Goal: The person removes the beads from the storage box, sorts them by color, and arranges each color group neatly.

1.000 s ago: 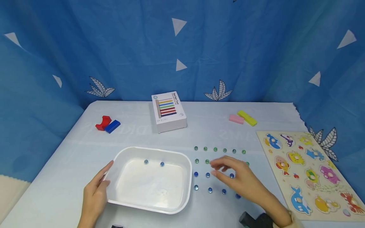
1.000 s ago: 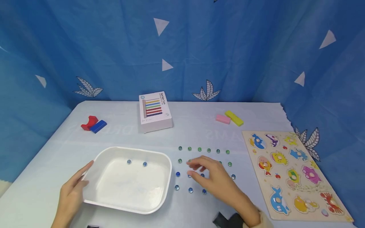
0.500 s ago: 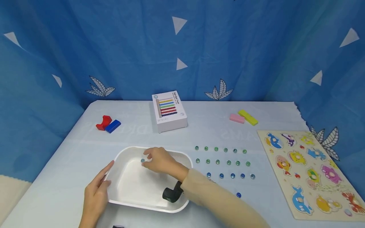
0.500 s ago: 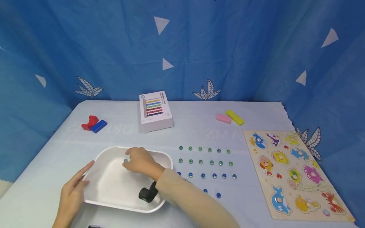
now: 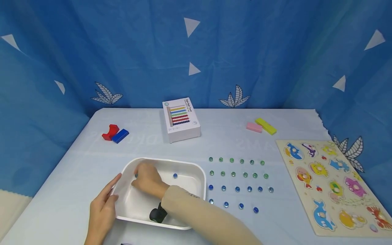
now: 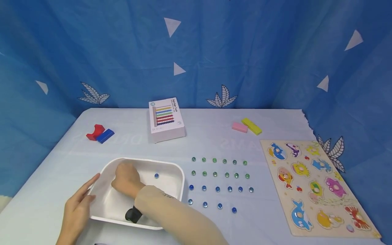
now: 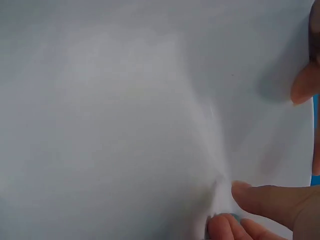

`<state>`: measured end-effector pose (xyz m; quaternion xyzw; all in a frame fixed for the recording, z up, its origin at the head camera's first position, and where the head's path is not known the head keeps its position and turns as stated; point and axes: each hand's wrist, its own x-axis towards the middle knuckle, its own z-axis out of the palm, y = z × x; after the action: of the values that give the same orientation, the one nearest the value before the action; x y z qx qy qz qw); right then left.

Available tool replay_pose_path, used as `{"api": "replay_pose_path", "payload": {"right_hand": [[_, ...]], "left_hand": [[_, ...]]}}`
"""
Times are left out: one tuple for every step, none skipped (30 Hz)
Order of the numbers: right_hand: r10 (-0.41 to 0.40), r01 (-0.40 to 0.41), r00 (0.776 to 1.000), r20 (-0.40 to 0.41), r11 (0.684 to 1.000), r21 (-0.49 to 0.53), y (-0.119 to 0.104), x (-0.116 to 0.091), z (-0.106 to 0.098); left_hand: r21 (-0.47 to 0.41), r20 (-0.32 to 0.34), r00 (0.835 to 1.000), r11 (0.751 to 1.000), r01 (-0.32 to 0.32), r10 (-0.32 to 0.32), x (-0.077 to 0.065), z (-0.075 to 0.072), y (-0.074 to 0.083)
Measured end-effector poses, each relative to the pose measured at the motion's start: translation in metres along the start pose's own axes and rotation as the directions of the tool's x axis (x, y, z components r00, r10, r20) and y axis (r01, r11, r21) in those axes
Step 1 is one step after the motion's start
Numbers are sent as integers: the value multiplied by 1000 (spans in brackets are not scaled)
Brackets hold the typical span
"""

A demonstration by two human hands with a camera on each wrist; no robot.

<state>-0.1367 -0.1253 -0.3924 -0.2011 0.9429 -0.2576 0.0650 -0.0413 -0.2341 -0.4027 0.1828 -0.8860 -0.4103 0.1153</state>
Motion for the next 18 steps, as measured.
{"api": "replay_pose_path", "payload": {"right_hand": [[16,-16,1000,-4,1000,-7,-1,1,1],[32,-32,999,-9,999,-18,-1,1,1],[42,-42,999,-11,999,-30,-1,2,1],[52,-52,999,-11,998,-38,-1,2,1],[62,-62,998,-11,997,-46,0,3,1],[66,-66,998,-8,996,-53,1,4,1],[66,-66,998,-2,996,-55,2,4,1],[74,-73,997,8,996,-52,2,5,0],[78,-78,997,17,996,-47,2,5,-1],[87,-86,996,29,996,-34,2,4,-4],[97,-97,994,47,995,-17,1,3,-8],[100,-100,993,60,995,5,1,2,-13],[102,-104,992,77,994,34,0,0,-20],[96,-103,991,90,992,75,-1,-3,-28],[80,-93,991,103,988,123,-1,-6,-38],[53,-74,992,115,981,182,0,-10,-50],[8,-36,993,117,971,237,3,-15,-63],[-50,15,992,115,958,287,8,-22,-77]], "left_hand": [[-4,4,1000,1000,-7,7,0,0,0],[-6,1,1000,1000,-13,13,0,0,-1],[-9,2,1000,1000,-15,15,0,1,-1],[-12,0,1000,1000,-17,17,0,1,-1],[-14,-4,1000,1000,-18,18,0,1,-2],[-15,-5,1000,1000,-20,20,0,1,-2],[-18,-6,1000,1000,-23,23,0,1,-2],[-18,-13,1000,1000,-23,22,0,1,-3],[-19,-15,1000,999,-25,25,0,1,-3],[-23,-16,1000,999,-27,27,0,2,-3],[-24,-18,1000,999,-25,25,0,2,-3],[-25,-20,999,999,-28,27,0,2,-3],[-27,-19,999,999,-27,26,0,2,-3],[-26,-19,1000,999,-23,22,1,2,-2],[-30,-14,1000,999,-22,21,1,2,-2],[-34,-9,1000,999,-18,17,1,2,-2],[-37,-12,1000,999,-11,11,1,2,-1],[-39,-10,1000,999,-7,6,1,2,-1]]}}
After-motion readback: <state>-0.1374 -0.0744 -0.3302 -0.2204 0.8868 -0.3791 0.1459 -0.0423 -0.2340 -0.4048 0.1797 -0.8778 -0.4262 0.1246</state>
